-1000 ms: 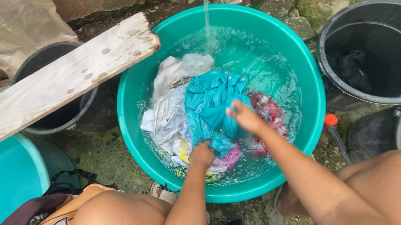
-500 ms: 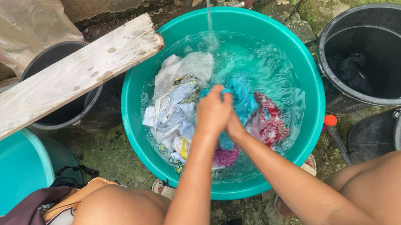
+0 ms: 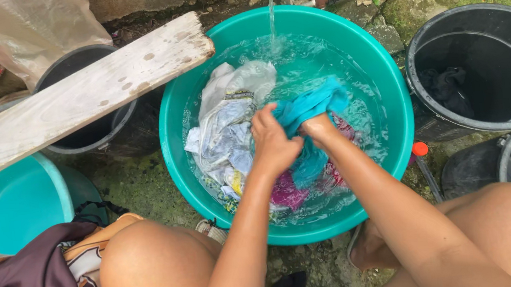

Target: The person washes clothes by hand in a basin, scrubbing different garments including black, teal, yellow, and white items with their hands in soapy water and then rinsing them.

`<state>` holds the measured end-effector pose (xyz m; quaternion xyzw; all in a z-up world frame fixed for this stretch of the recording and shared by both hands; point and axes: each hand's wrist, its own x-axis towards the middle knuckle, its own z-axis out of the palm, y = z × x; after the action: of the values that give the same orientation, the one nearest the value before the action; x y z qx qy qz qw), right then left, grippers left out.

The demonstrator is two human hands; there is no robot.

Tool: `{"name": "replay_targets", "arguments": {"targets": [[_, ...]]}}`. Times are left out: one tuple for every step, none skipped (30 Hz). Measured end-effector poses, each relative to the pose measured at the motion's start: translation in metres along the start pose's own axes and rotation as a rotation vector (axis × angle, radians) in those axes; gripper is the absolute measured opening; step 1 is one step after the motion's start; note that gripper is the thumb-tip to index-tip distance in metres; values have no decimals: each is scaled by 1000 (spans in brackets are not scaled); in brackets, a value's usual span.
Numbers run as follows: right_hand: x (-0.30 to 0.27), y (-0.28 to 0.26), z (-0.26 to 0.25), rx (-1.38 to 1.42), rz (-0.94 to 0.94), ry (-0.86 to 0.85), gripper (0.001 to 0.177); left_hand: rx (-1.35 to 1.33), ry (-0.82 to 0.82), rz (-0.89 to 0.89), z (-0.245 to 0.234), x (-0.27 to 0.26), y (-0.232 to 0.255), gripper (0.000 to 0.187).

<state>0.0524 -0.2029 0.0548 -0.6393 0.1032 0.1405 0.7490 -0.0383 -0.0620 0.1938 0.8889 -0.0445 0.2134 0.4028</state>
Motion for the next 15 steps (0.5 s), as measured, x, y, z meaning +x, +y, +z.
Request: {"name": "replay_targets", "arguments": {"targets": [[-8,-14,-4,-62,-6,-12,9,-77,-119,-104,13,-7,-20,72],[-18,-26,-6,-124,-11,-25,11,-154,-239,-206,24,-13,-36,62],[-24,-42,-4,-213,-130,-101,13,-227,-352,-300,32,-15,-51,51],[-32,-59,-4,-302,-248,-176,15,-353,-403,-312,36,-16,-61,47],[-39,-77,-6,-391,-369,-249,18,-479,-456,-320,40,-15,-67,42],[-42,-100,-10,-497,-317,-304,21,-605,-508,-327,40,-12,-70,38],[-45,-127,-19,-603,-255,-355,27,-647,-483,-356,34,-4,-75,30],[-50,-149,-26,-708,-190,-406,33,-689,-458,-385,23,15,-82,24],[-57,-169,-36,-753,-10,-294,41,-727,-433,-410,11,35,-84,19],[-62,-183,-43,-792,168,-177,53,-681,-393,-345,-2,52,-80,18],[-62,-195,-53,-801,155,-138,55,-637,-348,-280,-16,70,-73,17],[-64,-206,-71,-809,142,-99,57,-793,-314,-402,-33,89,-67,18],[-64,-212,-88,-758,129,-16,50,-942,-272,-526,-53,106,-63,20],[-64,-213,-103,-706,117,68,44,-848,-302,-534,-70,119,-61,22],[-65,-206,-114,-700,107,121,43,-760,-337,-542,-81,128,-59,26]]}}
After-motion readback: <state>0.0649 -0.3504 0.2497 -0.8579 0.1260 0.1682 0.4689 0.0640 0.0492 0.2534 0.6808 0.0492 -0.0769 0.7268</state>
